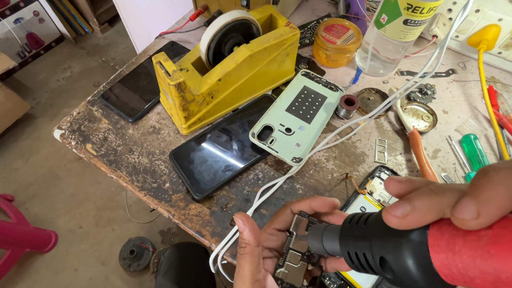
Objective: The person holds a disassembled phone motherboard and scrubs it with a brush, then sprays liquid from a bottle onto the board and continues brushing. They then use a hot air gun to blow heated air over the motherboard, repositioning the board repeatedly while directing the airflow across its surface.
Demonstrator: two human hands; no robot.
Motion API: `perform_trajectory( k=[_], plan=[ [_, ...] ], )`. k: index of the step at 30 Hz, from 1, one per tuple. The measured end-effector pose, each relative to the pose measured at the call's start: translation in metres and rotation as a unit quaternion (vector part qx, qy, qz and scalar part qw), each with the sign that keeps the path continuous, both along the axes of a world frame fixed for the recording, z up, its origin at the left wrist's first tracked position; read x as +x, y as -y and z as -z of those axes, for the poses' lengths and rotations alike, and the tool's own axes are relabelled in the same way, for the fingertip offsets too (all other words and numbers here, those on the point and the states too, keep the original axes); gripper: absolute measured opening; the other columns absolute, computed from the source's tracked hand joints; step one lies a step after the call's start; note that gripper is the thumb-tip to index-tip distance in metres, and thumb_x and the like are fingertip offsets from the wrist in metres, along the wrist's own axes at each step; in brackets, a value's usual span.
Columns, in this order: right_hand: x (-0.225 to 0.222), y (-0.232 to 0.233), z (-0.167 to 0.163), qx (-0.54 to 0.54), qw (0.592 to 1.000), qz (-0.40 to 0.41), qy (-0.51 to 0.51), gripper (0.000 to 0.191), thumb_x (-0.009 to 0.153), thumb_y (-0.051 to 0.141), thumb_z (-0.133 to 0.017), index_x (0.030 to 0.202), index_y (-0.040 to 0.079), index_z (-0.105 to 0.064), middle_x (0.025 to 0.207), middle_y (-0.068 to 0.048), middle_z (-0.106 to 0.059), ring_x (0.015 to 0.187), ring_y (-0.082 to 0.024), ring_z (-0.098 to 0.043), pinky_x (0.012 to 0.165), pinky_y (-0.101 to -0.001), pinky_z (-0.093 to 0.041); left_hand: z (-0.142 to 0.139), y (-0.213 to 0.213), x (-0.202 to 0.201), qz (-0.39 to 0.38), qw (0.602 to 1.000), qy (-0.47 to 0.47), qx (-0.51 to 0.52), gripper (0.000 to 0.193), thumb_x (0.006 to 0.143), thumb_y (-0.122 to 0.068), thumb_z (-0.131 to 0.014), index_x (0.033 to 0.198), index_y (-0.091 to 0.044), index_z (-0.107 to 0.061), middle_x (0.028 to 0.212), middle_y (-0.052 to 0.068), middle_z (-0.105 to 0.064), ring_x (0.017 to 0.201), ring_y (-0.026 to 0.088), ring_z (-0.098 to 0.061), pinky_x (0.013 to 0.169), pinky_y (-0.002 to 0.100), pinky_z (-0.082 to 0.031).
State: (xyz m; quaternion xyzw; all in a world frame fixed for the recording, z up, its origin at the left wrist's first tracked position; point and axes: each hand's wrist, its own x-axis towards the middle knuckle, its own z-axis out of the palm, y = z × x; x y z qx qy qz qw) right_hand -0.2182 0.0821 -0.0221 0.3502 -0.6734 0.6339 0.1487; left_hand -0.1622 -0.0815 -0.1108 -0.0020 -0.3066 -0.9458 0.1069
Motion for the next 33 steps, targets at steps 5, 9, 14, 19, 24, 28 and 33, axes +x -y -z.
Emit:
perform_trajectory(
  k=[5, 9, 14, 19, 24, 28, 33],
  plan=[
    [-0.0009, 0.0029, -0.0013, -0.011, 1.000, -0.008, -0.006, 0.039, 0.120, 0.046, -0.037, 0.126, 0.007, -0.038, 0.102, -0.008, -0.049, 0.082, -0.034, -0.074, 0.094, -0.0612, -0.061, 0.0016, -0.0003, -0.0003, -0.003, 1.000, -0.019, 0.000, 0.102, 0.098, -0.076, -0.022, 0.134, 0.012, -0.059, 0.111, 0.019, -0.071, 0.096, 0.025, -0.073, 0.085, 0.035, -0.063],
    [0.0002, 0.0024, -0.0039, 0.030, 0.999, 0.040, -0.012, 0.051, 0.120, 0.053, -0.038, 0.119, 0.002, -0.039, 0.100, -0.007, -0.047, 0.082, -0.033, -0.075, 0.094, -0.0572, -0.059, 0.0003, 0.0004, -0.0006, 0.004, 1.000, 0.003, 0.001, 0.102, 0.094, -0.076, -0.022, 0.133, 0.010, -0.059, 0.112, 0.019, -0.072, 0.099, 0.025, -0.074, 0.085, 0.038, -0.065],
    [-0.0031, 0.0026, -0.0013, 0.033, 0.998, 0.037, -0.031, 0.061, 0.121, 0.059, -0.038, 0.114, -0.002, -0.038, 0.100, -0.007, -0.047, 0.086, -0.031, -0.075, 0.098, -0.0546, -0.056, -0.0018, 0.0003, -0.0014, -0.009, 1.000, 0.009, -0.003, 0.102, 0.093, -0.076, -0.022, 0.132, 0.011, -0.059, 0.115, 0.020, -0.072, 0.104, 0.025, -0.074, 0.083, 0.040, -0.066],
    [-0.0074, 0.0039, 0.0019, 0.009, 0.998, 0.001, -0.062, 0.060, 0.122, 0.061, -0.038, 0.119, 0.001, -0.037, 0.105, -0.007, -0.046, 0.091, -0.032, -0.073, 0.102, -0.0552, -0.054, 0.0001, 0.0005, -0.0018, -0.007, 1.000, 0.019, -0.012, 0.101, 0.093, -0.076, -0.022, 0.133, 0.008, -0.060, 0.113, 0.020, -0.073, 0.102, 0.025, -0.074, 0.079, 0.039, -0.067],
    [0.0000, 0.0050, 0.0013, -0.033, 0.999, 0.001, 0.001, 0.053, 0.118, 0.056, -0.038, 0.129, 0.004, -0.033, 0.102, -0.009, -0.048, 0.081, -0.035, -0.074, 0.091, -0.0607, -0.057, 0.0021, 0.0004, -0.0028, -0.011, 0.999, -0.020, 0.029, 0.096, 0.099, -0.074, -0.025, 0.132, 0.009, -0.059, 0.113, 0.025, -0.072, 0.099, 0.029, -0.072, 0.084, 0.040, -0.064],
    [-0.0021, 0.0037, -0.0033, 0.050, 0.997, 0.056, -0.033, 0.045, 0.116, 0.048, -0.033, 0.124, 0.004, -0.031, 0.107, -0.012, -0.047, 0.082, -0.038, -0.074, 0.094, -0.0635, -0.061, 0.0011, 0.0022, -0.0033, -0.005, 0.999, -0.005, 0.037, 0.094, 0.095, -0.073, -0.025, 0.129, 0.007, -0.058, 0.115, 0.026, -0.072, 0.107, 0.028, -0.073, 0.085, 0.040, -0.065],
    [-0.0053, 0.0006, -0.0033, 0.034, 0.999, 0.021, -0.018, 0.035, 0.124, 0.043, -0.029, 0.120, 0.008, -0.034, 0.102, -0.011, -0.047, 0.084, -0.038, -0.075, 0.095, -0.0600, -0.057, 0.0002, 0.0034, -0.0026, -0.001, 0.999, 0.002, 0.037, 0.095, 0.095, -0.074, -0.025, 0.130, 0.008, -0.059, 0.116, 0.026, -0.072, 0.106, 0.029, -0.073, 0.085, 0.039, -0.064]
  ],
)
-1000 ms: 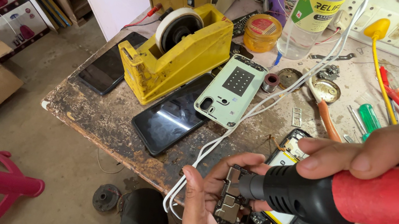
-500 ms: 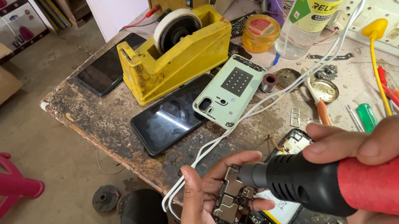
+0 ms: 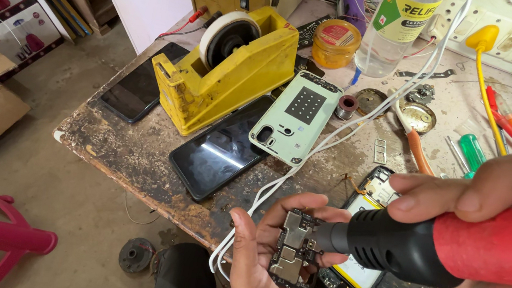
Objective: The person holds a disassembled phone motherboard and scrubs it with a brush, then sprays liquid from a bottle onto the board and continues brushing. They then use a hot air gun to blow heated air over the motherboard, repositioning the board repeatedly while directing the airflow across its surface.
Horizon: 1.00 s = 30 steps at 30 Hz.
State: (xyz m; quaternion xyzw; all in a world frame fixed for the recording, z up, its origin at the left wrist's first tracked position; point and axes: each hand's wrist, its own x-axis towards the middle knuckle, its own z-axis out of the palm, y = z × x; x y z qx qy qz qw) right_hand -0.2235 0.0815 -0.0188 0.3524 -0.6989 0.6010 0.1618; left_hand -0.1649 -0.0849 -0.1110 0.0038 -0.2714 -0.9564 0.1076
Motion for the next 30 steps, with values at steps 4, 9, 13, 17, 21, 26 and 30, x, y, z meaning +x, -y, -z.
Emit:
perform_trajectory(
  k=[4, 9, 13, 17, 21, 26, 30],
  plan=[
    [0.004, -0.001, 0.006, -0.044, 0.999, -0.023, 0.012, 0.034, 0.121, 0.040, -0.027, 0.129, 0.007, -0.033, 0.105, -0.013, -0.050, 0.081, -0.037, -0.074, 0.094, -0.0621, -0.059, 0.001, -0.001, -0.001, -0.006, 1.000, -0.016, 0.010, 0.095, 0.097, -0.073, -0.026, 0.130, 0.009, -0.059, 0.116, 0.027, -0.072, 0.104, 0.028, -0.073, 0.085, 0.038, -0.064],
    [0.007, -0.002, 0.009, -0.066, 0.997, -0.021, 0.036, 0.032, 0.120, 0.036, -0.027, 0.132, 0.007, -0.035, 0.101, -0.014, -0.049, 0.081, -0.039, -0.071, 0.092, -0.0635, -0.056, 0.002, -0.001, -0.002, 0.000, 1.000, -0.009, 0.013, 0.095, 0.096, -0.073, -0.026, 0.130, 0.008, -0.059, 0.114, 0.025, -0.072, 0.102, 0.027, -0.073, 0.083, 0.038, -0.064],
    [0.005, -0.003, 0.011, -0.063, 0.997, -0.022, 0.026, 0.039, 0.121, 0.045, -0.032, 0.130, 0.007, -0.034, 0.103, -0.012, -0.048, 0.085, -0.039, -0.073, 0.096, -0.0623, -0.055, 0.001, -0.002, 0.000, -0.018, 1.000, 0.008, -0.011, 0.098, 0.095, -0.074, -0.027, 0.129, 0.011, -0.060, 0.112, 0.023, -0.073, 0.100, 0.026, -0.074, 0.082, 0.038, -0.065],
    [-0.003, -0.004, 0.012, -0.048, 0.998, -0.045, -0.008, 0.054, 0.121, 0.059, -0.038, 0.124, 0.006, -0.038, 0.106, -0.009, -0.046, 0.095, -0.039, -0.072, 0.105, -0.0597, -0.051, -0.001, -0.004, 0.000, -0.030, 0.998, 0.027, -0.047, 0.102, 0.095, -0.076, -0.026, 0.131, 0.012, -0.060, 0.106, 0.022, -0.074, 0.095, 0.027, -0.076, 0.080, 0.039, -0.067],
    [-0.009, -0.003, 0.016, -0.026, 0.997, -0.035, -0.070, 0.061, 0.117, 0.067, -0.041, 0.123, 0.006, -0.044, 0.109, -0.006, -0.043, 0.095, -0.035, -0.069, 0.105, -0.0585, -0.054, -0.002, -0.006, -0.001, -0.045, 0.998, 0.009, -0.040, 0.098, 0.097, -0.074, -0.026, 0.137, 0.011, -0.055, 0.120, 0.021, -0.067, 0.096, 0.028, -0.076, 0.079, 0.039, -0.067],
    [-0.004, -0.005, 0.017, -0.102, 0.992, -0.072, 0.025, 0.050, 0.121, 0.058, -0.043, 0.133, 0.010, -0.041, 0.104, -0.010, -0.049, 0.091, -0.039, -0.073, 0.101, -0.0624, -0.053, -0.004, -0.008, -0.001, -0.062, 0.998, 0.013, -0.025, 0.097, 0.095, -0.071, -0.026, 0.134, 0.014, -0.054, 0.135, 0.024, -0.059, 0.098, 0.026, -0.074, 0.074, 0.040, -0.068],
    [0.003, -0.008, 0.011, -0.075, 0.995, -0.054, 0.031, 0.045, 0.120, 0.052, -0.039, 0.135, 0.010, -0.039, 0.102, -0.012, -0.049, 0.083, -0.040, -0.074, 0.092, -0.0638, -0.056, -0.004, -0.007, -0.001, -0.048, 0.999, 0.004, -0.020, 0.099, 0.096, -0.072, -0.026, 0.136, 0.015, -0.052, 0.121, 0.023, -0.066, 0.097, 0.026, -0.074, 0.076, 0.037, -0.065]
  ],
)
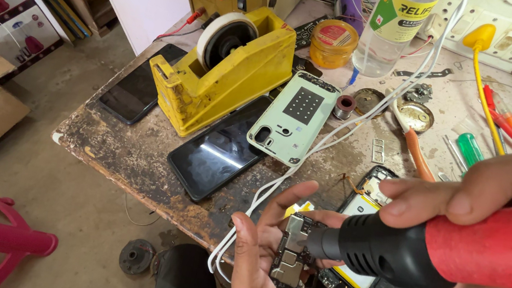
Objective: The person holds a disassembled phone motherboard and scrubs it with a brush, then sprays liquid from a bottle onto the board and continues brushing. They then use a hot air gun to blow heated air over the motherboard, repositioning the board repeatedly while directing the airflow across its surface.
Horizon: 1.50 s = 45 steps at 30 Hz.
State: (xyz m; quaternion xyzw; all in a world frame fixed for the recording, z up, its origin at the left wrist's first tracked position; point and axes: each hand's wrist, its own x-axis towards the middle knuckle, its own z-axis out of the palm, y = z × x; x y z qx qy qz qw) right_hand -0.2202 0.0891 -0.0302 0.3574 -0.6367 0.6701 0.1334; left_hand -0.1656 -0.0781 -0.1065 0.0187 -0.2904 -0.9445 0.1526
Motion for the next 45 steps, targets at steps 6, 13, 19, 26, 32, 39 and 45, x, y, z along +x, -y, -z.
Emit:
perform_trajectory(
  k=[6, 13, 19, 26, 32, 39, 45],
  plan=[
    [0.004, 0.008, -0.001, 0.007, 1.000, 0.025, -0.004, 0.035, 0.122, 0.043, -0.032, 0.131, 0.010, -0.038, 0.102, -0.013, -0.049, 0.082, -0.039, -0.072, 0.094, -0.0643, -0.059, 0.004, 0.000, 0.001, 0.020, 0.999, 0.022, -0.019, 0.097, 0.093, -0.075, -0.029, 0.144, 0.005, -0.051, 0.107, 0.016, -0.073, 0.087, 0.020, -0.070, 0.076, 0.031, -0.056],
    [0.002, 0.007, 0.003, -0.008, 0.999, -0.007, -0.037, 0.041, 0.119, 0.050, -0.039, 0.138, 0.014, -0.045, 0.103, -0.012, -0.051, 0.081, -0.037, -0.071, 0.089, -0.0618, -0.059, 0.008, -0.012, 0.002, 0.003, 0.997, 0.008, -0.071, 0.096, 0.094, -0.077, -0.029, 0.138, 0.004, -0.058, 0.113, 0.013, -0.068, 0.098, 0.019, -0.067, 0.088, 0.033, -0.054],
    [0.004, 0.007, 0.003, -0.026, 0.999, -0.007, -0.028, 0.036, 0.118, 0.048, -0.041, 0.135, 0.016, -0.047, 0.100, -0.012, -0.052, 0.079, -0.037, -0.071, 0.087, -0.0628, -0.061, 0.007, -0.011, 0.002, 0.009, 0.997, 0.030, -0.075, 0.096, 0.093, -0.076, -0.027, 0.134, 0.003, -0.061, 0.112, 0.013, -0.066, 0.096, 0.020, -0.066, 0.088, 0.035, -0.054],
    [0.013, 0.008, 0.000, -0.003, 0.999, 0.028, -0.014, 0.022, 0.122, 0.029, -0.034, 0.132, 0.014, -0.045, 0.100, -0.013, -0.051, 0.077, -0.037, -0.069, 0.086, -0.0616, -0.060, 0.010, -0.014, 0.001, -0.007, 0.997, 0.013, -0.072, 0.092, 0.096, -0.074, -0.027, 0.131, 0.004, -0.061, 0.108, 0.013, -0.065, 0.100, 0.020, -0.066, 0.094, 0.034, -0.052],
    [0.010, 0.010, -0.003, -0.029, 0.999, -0.010, -0.012, 0.020, 0.123, 0.027, -0.032, 0.134, 0.017, -0.045, 0.103, -0.012, -0.054, 0.079, -0.036, -0.070, 0.088, -0.0611, -0.059, 0.012, -0.015, 0.000, -0.010, 0.998, 0.008, -0.068, 0.092, 0.096, -0.074, -0.027, 0.129, 0.005, -0.060, 0.107, 0.011, -0.065, 0.098, 0.019, -0.065, 0.092, 0.033, -0.053],
    [0.012, 0.013, -0.002, -0.022, 1.000, 0.005, -0.011, 0.018, 0.123, 0.026, -0.031, 0.133, 0.017, -0.043, 0.102, -0.012, -0.053, 0.080, -0.036, -0.070, 0.088, -0.0604, -0.059, 0.012, -0.015, -0.001, -0.012, 0.996, 0.022, -0.080, 0.091, 0.096, -0.074, -0.026, 0.130, 0.004, -0.061, 0.104, 0.008, -0.064, 0.088, 0.017, -0.062, 0.082, 0.031, -0.051],
    [0.010, 0.012, 0.000, -0.011, 1.000, -0.005, -0.018, 0.020, 0.124, 0.028, -0.032, 0.134, 0.015, -0.044, 0.102, -0.011, -0.052, 0.079, -0.036, -0.072, 0.089, -0.0602, -0.058, 0.013, -0.016, -0.003, -0.022, 0.996, 0.009, -0.083, 0.091, 0.098, -0.074, -0.026, 0.129, 0.004, -0.060, 0.105, 0.010, -0.063, 0.095, 0.017, -0.063, 0.090, 0.032, -0.051]
  ],
)
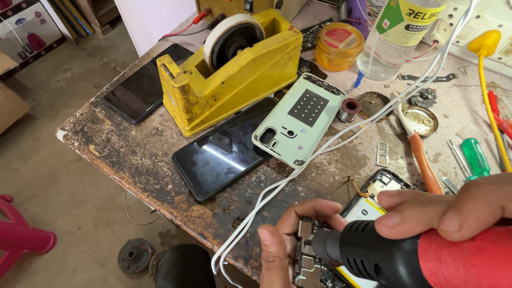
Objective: The person holds a disassembled phone motherboard and scrubs it with a brush, then sprays liquid from a bottle onto the board and continues brushing. They then use a hot air gun to blow heated air over the motherboard, repositioning the board repeatedly while directing the airflow across its surface.
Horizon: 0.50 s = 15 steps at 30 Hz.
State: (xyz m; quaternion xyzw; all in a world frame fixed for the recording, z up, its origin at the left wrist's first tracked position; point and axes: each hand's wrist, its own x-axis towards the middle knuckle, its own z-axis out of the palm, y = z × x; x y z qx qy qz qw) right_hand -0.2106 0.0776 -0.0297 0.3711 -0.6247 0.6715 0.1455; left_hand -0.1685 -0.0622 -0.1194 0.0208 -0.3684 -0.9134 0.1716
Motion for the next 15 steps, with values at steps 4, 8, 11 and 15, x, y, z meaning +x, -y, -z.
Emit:
perform_trajectory(
  k=[4, 8, 11, 15],
  plan=[
    [-0.0001, 0.0006, -0.0027, 0.022, 0.999, 0.027, 0.003, 0.022, 0.121, 0.027, -0.030, 0.134, 0.014, -0.041, 0.105, -0.012, -0.052, 0.079, -0.035, -0.071, 0.091, -0.0616, -0.061, -0.0006, 0.0009, 0.0009, 0.002, 1.000, 0.011, 0.012, 0.090, 0.096, -0.073, -0.025, 0.130, 0.003, -0.060, 0.105, 0.009, -0.063, 0.098, 0.017, -0.064, 0.094, 0.033, -0.051],
    [-0.0038, 0.0049, -0.0038, 0.004, 1.000, 0.010, -0.019, 0.020, 0.122, 0.026, -0.027, 0.132, 0.014, -0.039, 0.104, -0.011, -0.052, 0.081, -0.034, -0.075, 0.092, -0.0604, -0.061, -0.0011, 0.0015, 0.0012, 0.003, 1.000, 0.007, -0.009, 0.090, 0.097, -0.073, -0.025, 0.130, 0.004, -0.060, 0.106, 0.010, -0.064, 0.098, 0.018, -0.065, 0.094, 0.032, -0.051],
    [-0.0041, 0.0047, -0.0046, 0.067, 0.995, 0.067, -0.038, 0.017, 0.122, 0.022, -0.026, 0.129, 0.009, -0.036, 0.107, -0.013, -0.050, 0.083, -0.034, -0.075, 0.095, -0.0593, -0.061, -0.0007, 0.0011, 0.0004, 0.010, 1.000, 0.002, 0.026, 0.089, 0.097, -0.071, -0.025, 0.130, 0.003, -0.059, 0.107, 0.010, -0.065, 0.096, 0.018, -0.064, 0.090, 0.033, -0.051],
    [0.0006, 0.0032, -0.0041, 0.024, 0.999, 0.033, -0.003, 0.016, 0.122, 0.019, -0.029, 0.129, 0.008, -0.038, 0.102, -0.013, -0.050, 0.081, -0.035, -0.072, 0.091, -0.0594, -0.060, 0.0000, 0.0010, -0.0004, 0.009, 1.000, 0.004, 0.028, 0.089, 0.097, -0.073, -0.026, 0.128, 0.004, -0.058, 0.107, 0.012, -0.065, 0.102, 0.020, -0.066, 0.097, 0.034, -0.052]
  ],
)
